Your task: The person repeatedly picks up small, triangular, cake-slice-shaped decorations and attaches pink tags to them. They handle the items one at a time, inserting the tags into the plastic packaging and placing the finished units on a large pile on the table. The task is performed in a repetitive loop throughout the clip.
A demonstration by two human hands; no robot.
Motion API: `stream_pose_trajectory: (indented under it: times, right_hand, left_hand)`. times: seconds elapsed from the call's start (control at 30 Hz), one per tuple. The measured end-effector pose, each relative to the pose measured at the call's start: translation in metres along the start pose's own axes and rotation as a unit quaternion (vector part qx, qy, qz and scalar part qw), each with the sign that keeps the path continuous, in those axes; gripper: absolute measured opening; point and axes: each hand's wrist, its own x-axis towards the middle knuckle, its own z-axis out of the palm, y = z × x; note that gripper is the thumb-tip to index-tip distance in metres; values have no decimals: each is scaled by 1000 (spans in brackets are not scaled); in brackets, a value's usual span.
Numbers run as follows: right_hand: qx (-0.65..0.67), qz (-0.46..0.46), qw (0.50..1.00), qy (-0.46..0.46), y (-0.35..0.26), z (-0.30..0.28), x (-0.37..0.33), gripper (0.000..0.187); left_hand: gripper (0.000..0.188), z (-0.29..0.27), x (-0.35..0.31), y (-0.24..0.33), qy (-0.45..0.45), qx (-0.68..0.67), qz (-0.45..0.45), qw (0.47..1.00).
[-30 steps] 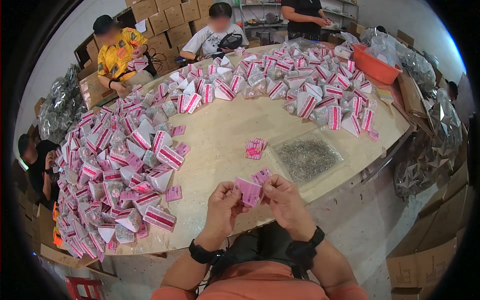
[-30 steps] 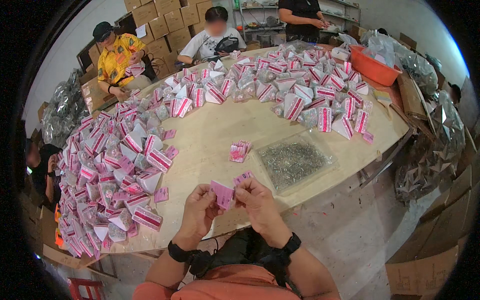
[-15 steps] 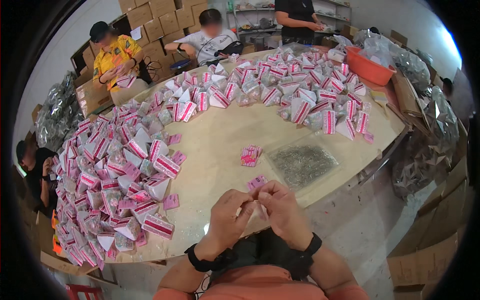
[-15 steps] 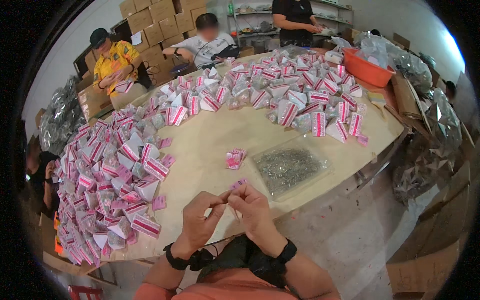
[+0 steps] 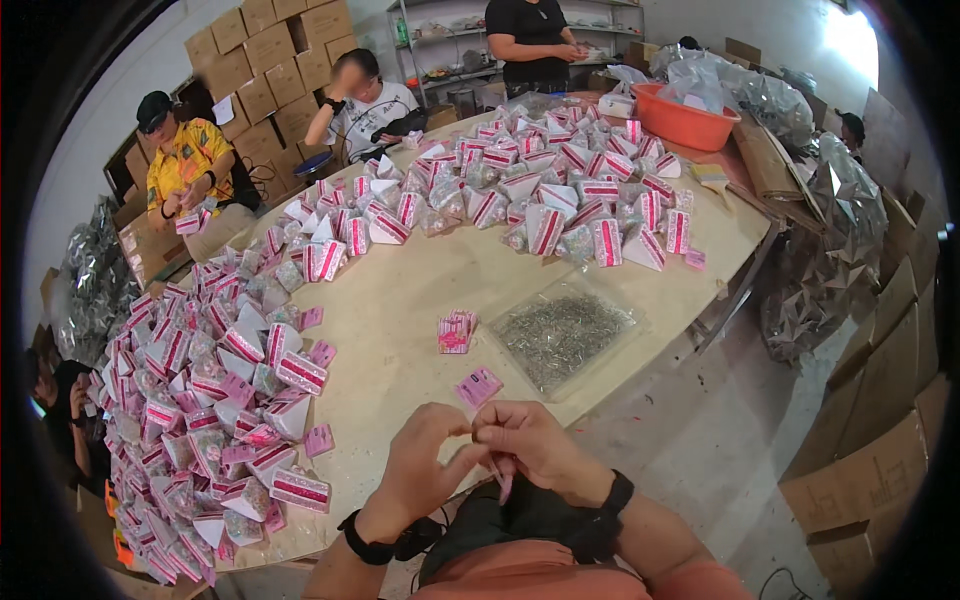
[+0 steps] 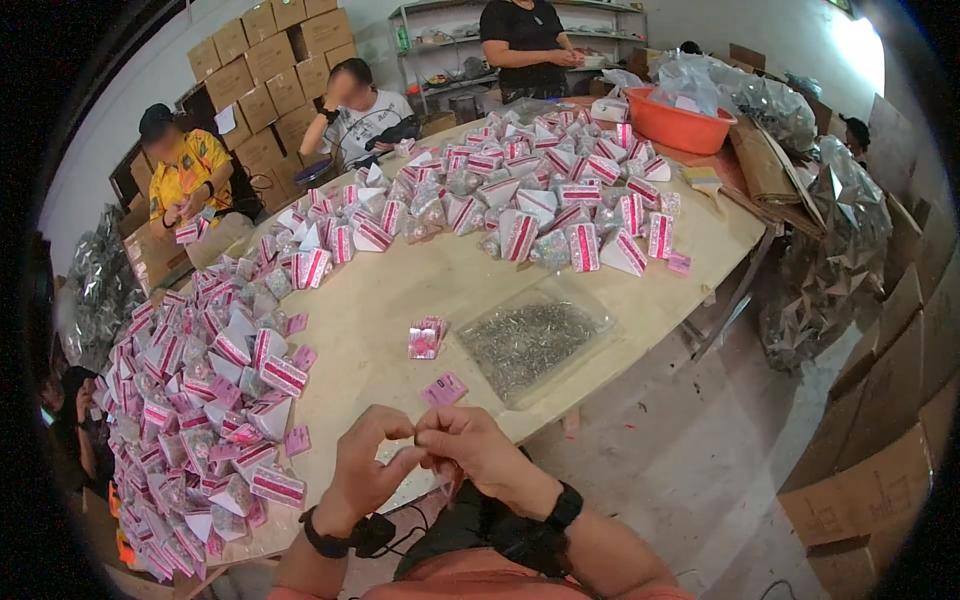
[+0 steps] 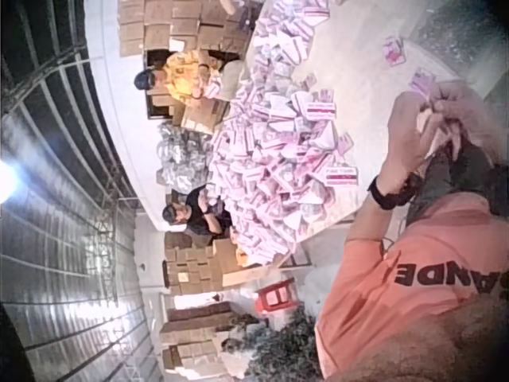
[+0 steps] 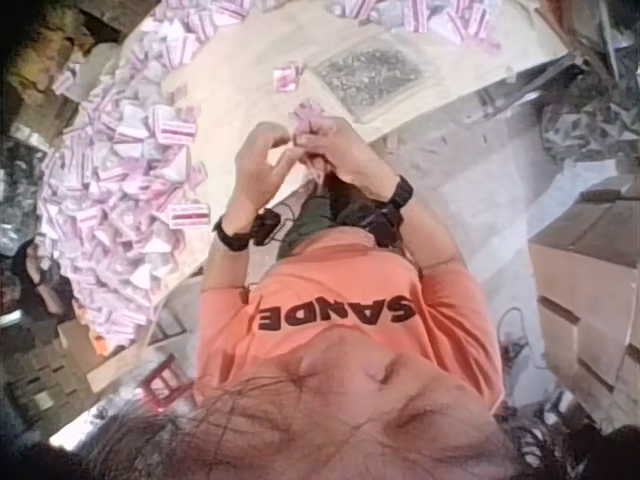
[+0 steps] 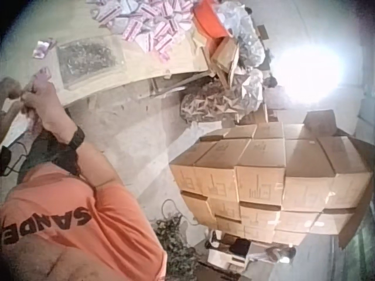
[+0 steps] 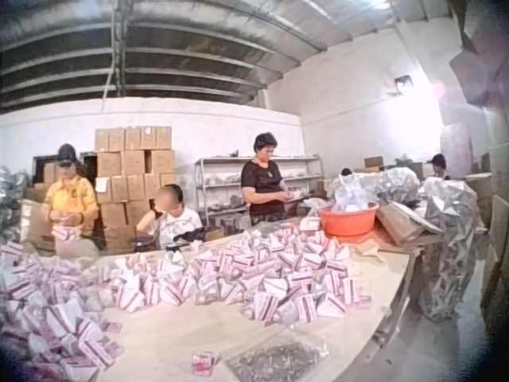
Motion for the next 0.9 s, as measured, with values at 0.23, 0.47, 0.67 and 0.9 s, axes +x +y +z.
stream_pose_trajectory:
  times: [0.23,0.47,0.67,0.9]
  right_hand:
    - [-23,66,997,-37,-1,-14,-23,17]
    - [6,123,992,-25,-3,-37,-37,11]
    - [-192,-65,977,65,-7,-28,-52,11]
    - [-600,-263,731,193,-25,-30,-68,19]
  left_hand:
    - [64,-9,12,6,-210,-43,56,975]
    - [18,1,13,21,-248,189,147,939]
    - [27,29,26,5,-224,-39,-31,973]
    - [32,54,55,19,-255,-277,-204,904]
